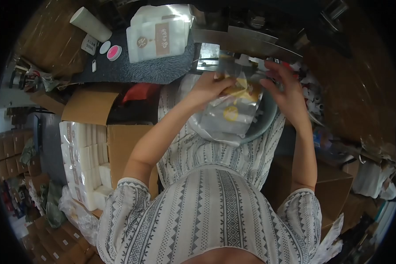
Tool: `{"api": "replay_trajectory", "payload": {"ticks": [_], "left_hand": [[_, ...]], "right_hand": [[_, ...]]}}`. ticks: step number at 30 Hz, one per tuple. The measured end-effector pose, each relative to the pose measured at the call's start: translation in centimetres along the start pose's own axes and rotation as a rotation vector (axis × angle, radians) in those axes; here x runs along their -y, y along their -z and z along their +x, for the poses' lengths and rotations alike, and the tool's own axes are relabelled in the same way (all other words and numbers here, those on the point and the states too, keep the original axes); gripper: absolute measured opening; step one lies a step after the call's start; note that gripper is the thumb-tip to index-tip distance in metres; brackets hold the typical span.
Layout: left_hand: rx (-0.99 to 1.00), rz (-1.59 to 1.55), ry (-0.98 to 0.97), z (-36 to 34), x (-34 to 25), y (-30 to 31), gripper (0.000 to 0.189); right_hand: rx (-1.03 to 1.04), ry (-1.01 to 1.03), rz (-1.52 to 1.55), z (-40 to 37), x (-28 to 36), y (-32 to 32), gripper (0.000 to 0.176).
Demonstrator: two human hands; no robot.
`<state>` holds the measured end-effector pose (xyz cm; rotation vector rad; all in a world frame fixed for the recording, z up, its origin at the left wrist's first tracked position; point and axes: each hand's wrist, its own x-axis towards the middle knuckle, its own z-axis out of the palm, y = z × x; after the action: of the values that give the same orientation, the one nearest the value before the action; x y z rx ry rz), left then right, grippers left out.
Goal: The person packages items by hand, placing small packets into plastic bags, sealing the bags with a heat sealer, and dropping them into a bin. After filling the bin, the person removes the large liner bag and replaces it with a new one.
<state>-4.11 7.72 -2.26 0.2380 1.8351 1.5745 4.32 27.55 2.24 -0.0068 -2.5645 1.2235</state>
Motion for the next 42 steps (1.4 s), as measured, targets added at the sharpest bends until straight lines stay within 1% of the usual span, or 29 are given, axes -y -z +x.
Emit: {"api": "replay_trajectory", "payload": {"ticks": [1, 2, 6, 8, 9, 10, 11, 12, 13, 15, 16, 17, 18, 19, 21, 24, 26, 28, 29, 30, 31, 32, 33, 34, 35, 36, 37, 41, 42], "left_hand": [[0.001, -0.254, 0.030, 0.7, -0.3, 0.0, 0.029], [0.025, -0.285, 0.030, 1.2, -0.5, 0.2, 0.035], [-0.016, -0.261, 0.027, 0.9, 0.2, 0.6, 0.036], [0.079, 0.092, -0.096, 0.4, 0.0, 3.0, 0.037], [0.064, 0.147, -0.060, 0.7, 0.0, 5.0, 0.038], [-0.080, 0.188, -0.102, 1.3, -0.6, 7.5, 0.037], [-0.221, 0.227, -0.142, 2.0, -1.2, 9.9, 0.036], [-0.523, 0.376, -0.196, 3.2, -1.2, 12.2, 0.038], [-0.532, 0.380, -0.200, 4.6, -0.9, 14.0, 0.038], [-1.059, 1.302, -0.829, 7.0, 0.6, 16.6, 0.046], [-1.066, 1.303, -0.830, 7.3, 1.7, 16.8, 0.046], [-1.010, 1.336, -0.738, 7.7, 2.9, 16.7, 0.050], [-0.953, 1.367, -0.649, 7.8, 3.4, 16.2, 0.055], [-0.955, 1.368, -0.656, 7.6, 3.7, 15.6, 0.055], [-0.906, 1.247, -0.519, 6.4, 4.6, 14.2, 0.060], [-0.881, 1.151, -0.462, 4.7, 4.8, 13.3, 0.061], [-0.901, 1.160, -0.511, 2.6, 5.1, 12.2, 0.060], [-0.911, 1.173, -0.568, 0.3, 5.9, 10.6, 0.060], [-0.824, 1.239, -0.565, -1.2, 6.8, 9.6, 0.057], [-0.736, 1.299, -0.563, -2.1, 7.2, 8.8, 0.054], [-0.721, 1.295, -0.556, -2.7, 7.1, 8.7, 0.054], [-0.710, 1.251, -0.590, -3.4, 6.7, 9.1, 0.045], [-0.700, 1.206, -0.623, -4.1, 6.2, 9.3, 0.036], [-0.688, 1.202, -0.619, -4.8, 5.9, 9.3, 0.036], [-0.711, 1.109, -0.480, -5.5, 5.5, 9.3, 0.027], [-0.730, 1.016, -0.343, -6.0, 5.1, 9.2, 0.019], [-0.832, 0.979, -0.525, -6.3, 4.7, 8.5, 0.009], [-0.786, 0.968, -0.557, -8.6, 2.3, 5.7, 0.009], [-0.761, 0.921, -0.635, -8.8, 1.8, 5.1, 0.007]], "right_hand": [[-0.002, -0.002, -0.001, -0.3, -0.2, 0.6, 0.033], [0.015, -0.055, -0.028, -0.8, -0.1, 1.2, 0.034], [-0.001, -0.164, -0.027, -2.7, -2.1, 3.9, 0.035], [-0.106, -0.197, -0.369, -3.6, -1.1, 5.5, 0.030], [-0.136, -0.215, -0.578, -4.4, -1.6, 6.3, 0.027], [-0.177, -0.235, -0.787, -4.8, -2.5, 7.0, 0.025], [-0.192, -0.211, -0.775, -4.7, -3.6, 7.3, 0.025], [-0.070, -0.358, -0.844, -4.8, -4.8, 7.4, 0.024], [0.059, -0.509, -0.911, -5.0, -5.9, 7.3, 0.023], [0.090, -0.482, -0.859, -4.4, -8.7, 5.9, 0.023], [0.125, -0.464, -0.810, -3.8, -9.0, 5.4, 0.023], [0.123, -0.461, -0.810, -3.3, -8.9, 5.2, 0.023], [0.119, -0.381, -0.651, -2.6, -7.9, 5.3, 0.023], [0.113, -0.302, -0.492, -1.9, -7.1, 5.0, 0.024], [0.109, -0.317, -0.483, -0.8, -6.0, 4.7, 0.023], [0.096, -0.345, -0.554, -0.5, -5.6, 4.4, 0.021], [0.069, -0.357, -0.627, -0.7, -5.3, 4.6, 0.019], [-0.090, -0.372, -0.541, -0.9, -4.5, 5.2, 0.017], [-0.082, -0.386, -0.542, -1.1, -4.2, 5.2, 0.017], [-0.112, -0.378, -0.312, -1.1, -3.9, 5.2, 0.017], [-0.143, -0.368, -0.082, -1.1, -3.6, 5.1, 0.017], [-0.141, -0.381, -0.087, -1.1, -3.1, 4.8, 0.017], [-0.070, -0.313, 0.013, -1.0, -2.4, 4.2, 0.018], [0.001, -0.244, 0.113, -1.1, -1.6, 3.5, 0.019], [-0.002, -0.250, 0.110, -0.9, -0.6, 2.7, 0.019], [0.030, -0.140, 0.119, -0.7, 0.5, 1.7, 0.020], [0.063, -0.031, 0.128, -0.6, 1.5, 0.7, 0.021], [0.156, 0.025, 0.067, 0.4, 3.8, -2.5, 0.021], [0.123, 0.247, 0.000, 0.8, 3.9, -3.3, 0.022]]}}
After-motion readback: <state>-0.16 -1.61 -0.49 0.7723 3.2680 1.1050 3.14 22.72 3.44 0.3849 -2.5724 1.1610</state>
